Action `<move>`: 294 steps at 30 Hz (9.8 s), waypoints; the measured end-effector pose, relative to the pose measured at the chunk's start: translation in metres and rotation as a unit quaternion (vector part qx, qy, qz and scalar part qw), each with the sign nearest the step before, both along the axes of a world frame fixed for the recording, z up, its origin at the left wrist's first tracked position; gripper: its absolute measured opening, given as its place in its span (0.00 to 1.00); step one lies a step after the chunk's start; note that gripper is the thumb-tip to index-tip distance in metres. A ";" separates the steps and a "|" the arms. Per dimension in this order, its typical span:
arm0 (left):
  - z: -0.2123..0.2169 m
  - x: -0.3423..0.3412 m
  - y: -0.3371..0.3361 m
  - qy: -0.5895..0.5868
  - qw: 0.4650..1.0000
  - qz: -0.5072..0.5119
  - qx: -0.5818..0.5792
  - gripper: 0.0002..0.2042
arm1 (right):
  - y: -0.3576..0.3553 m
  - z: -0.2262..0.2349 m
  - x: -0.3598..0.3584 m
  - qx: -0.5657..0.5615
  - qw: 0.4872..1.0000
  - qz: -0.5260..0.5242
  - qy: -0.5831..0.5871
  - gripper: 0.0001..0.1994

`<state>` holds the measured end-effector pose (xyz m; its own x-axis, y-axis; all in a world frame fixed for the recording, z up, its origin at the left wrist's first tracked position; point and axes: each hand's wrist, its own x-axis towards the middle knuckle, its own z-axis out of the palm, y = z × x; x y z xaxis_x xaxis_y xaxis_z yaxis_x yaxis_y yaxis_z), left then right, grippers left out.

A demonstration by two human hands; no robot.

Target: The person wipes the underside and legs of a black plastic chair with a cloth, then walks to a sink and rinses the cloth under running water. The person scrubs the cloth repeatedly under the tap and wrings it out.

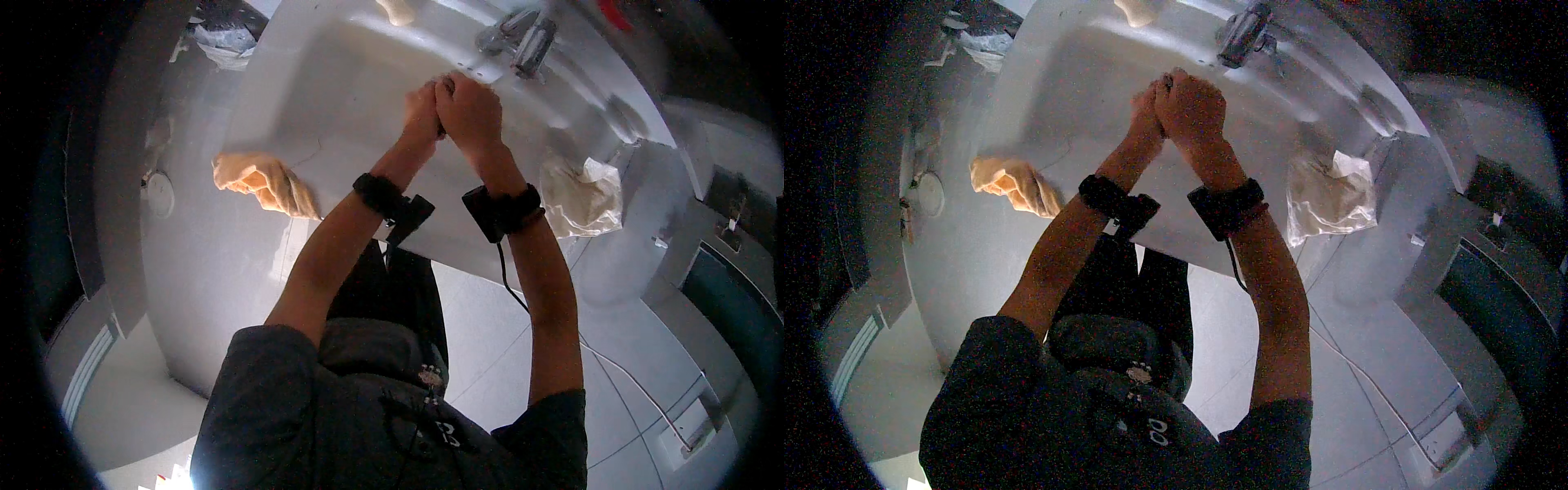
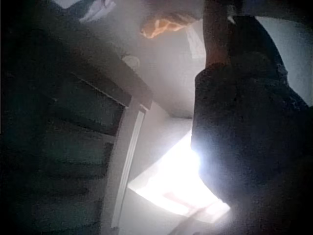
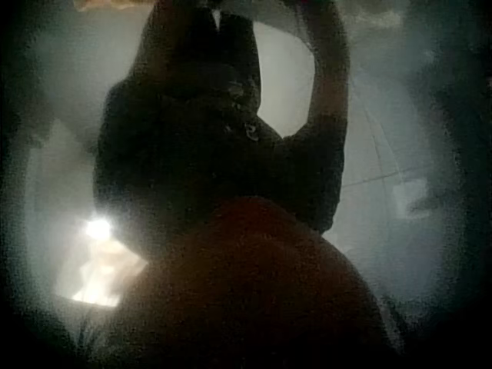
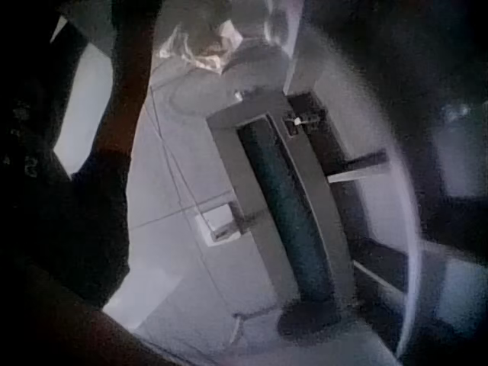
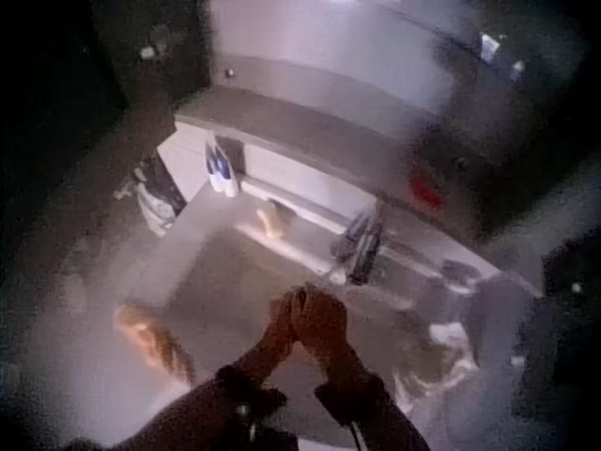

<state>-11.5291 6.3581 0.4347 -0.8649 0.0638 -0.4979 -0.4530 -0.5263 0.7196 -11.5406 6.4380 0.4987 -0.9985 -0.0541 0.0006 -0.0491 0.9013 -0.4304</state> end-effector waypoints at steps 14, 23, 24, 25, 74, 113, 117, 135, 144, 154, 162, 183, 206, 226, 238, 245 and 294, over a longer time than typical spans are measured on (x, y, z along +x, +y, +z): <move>0.065 -0.018 -0.027 0.392 0.861 -0.131 -0.297 0.28 | 0.029 -0.020 0.027 -0.819 0.471 -0.228 -0.237 0.20; 0.016 -0.005 -0.048 0.184 0.939 -0.231 -0.176 0.33 | 0.052 -0.009 0.022 -0.873 0.428 -0.214 -0.090 0.10; 0.023 -0.003 -0.047 0.144 0.953 -0.245 -0.102 0.33 | 0.055 -0.003 0.022 -0.880 0.414 -0.217 -0.087 0.09; 0.038 0.002 -0.047 0.102 0.961 -0.257 -0.027 0.32 | 0.059 -0.005 0.023 -0.880 0.414 -0.217 -0.089 0.09; 0.041 0.007 0.003 0.154 0.888 -0.046 -0.431 0.23 | 0.026 -0.002 0.006 -0.425 0.861 -0.214 -0.179 0.23; -0.019 0.028 -0.056 0.003 0.989 -0.116 -0.096 0.28 | 0.023 0.034 0.025 -0.639 0.763 -0.059 -0.071 0.17; -0.020 0.022 -0.050 -0.092 0.993 -0.066 0.015 0.27 | 0.031 0.035 0.024 -0.632 0.769 -0.091 -0.032 0.16; -0.044 0.013 -0.017 -0.170 0.965 -0.085 0.183 0.25 | 0.022 0.050 0.039 -0.796 0.542 -0.213 -0.162 0.10; 0.001 0.002 -0.019 -0.018 0.940 -0.090 0.328 0.18 | 0.062 0.005 0.029 -0.654 0.726 -0.205 -0.055 0.10; 0.037 0.020 0.007 0.060 0.975 -0.061 0.204 0.16 | 0.000 0.014 0.032 -0.094 0.962 -0.021 0.254 0.16; 0.042 0.017 0.011 0.003 0.997 -0.049 0.054 0.19 | 0.004 0.010 0.026 -0.077 0.977 -0.019 0.196 0.11; -0.038 0.019 -0.084 -0.105 0.948 -0.158 -0.256 0.27 | 0.041 0.040 0.012 -0.562 0.810 -0.082 -0.148 0.14; 0.026 -0.021 -0.013 -0.034 0.917 -0.124 0.378 0.23 | 0.016 0.014 0.022 -0.224 0.951 -0.077 0.201 0.20; 0.031 0.006 0.023 -0.112 0.989 0.035 0.086 0.13 | 0.025 0.003 -0.001 0.002 1.000 -0.016 0.013 0.14; -0.007 0.012 -0.049 -0.142 0.964 -0.193 -0.115 0.28 | 0.034 0.005 0.024 -0.182 0.972 -0.140 -0.046 0.21; -0.024 0.020 -0.034 -0.129 0.979 -0.124 0.096 0.28 | 0.022 0.005 0.028 -0.334 0.939 -0.083 -0.010 0.15; 0.027 0.011 0.014 0.052 0.798 -0.051 0.599 0.17 | 0.003 0.025 0.039 -0.131 0.974 -0.009 0.186 0.20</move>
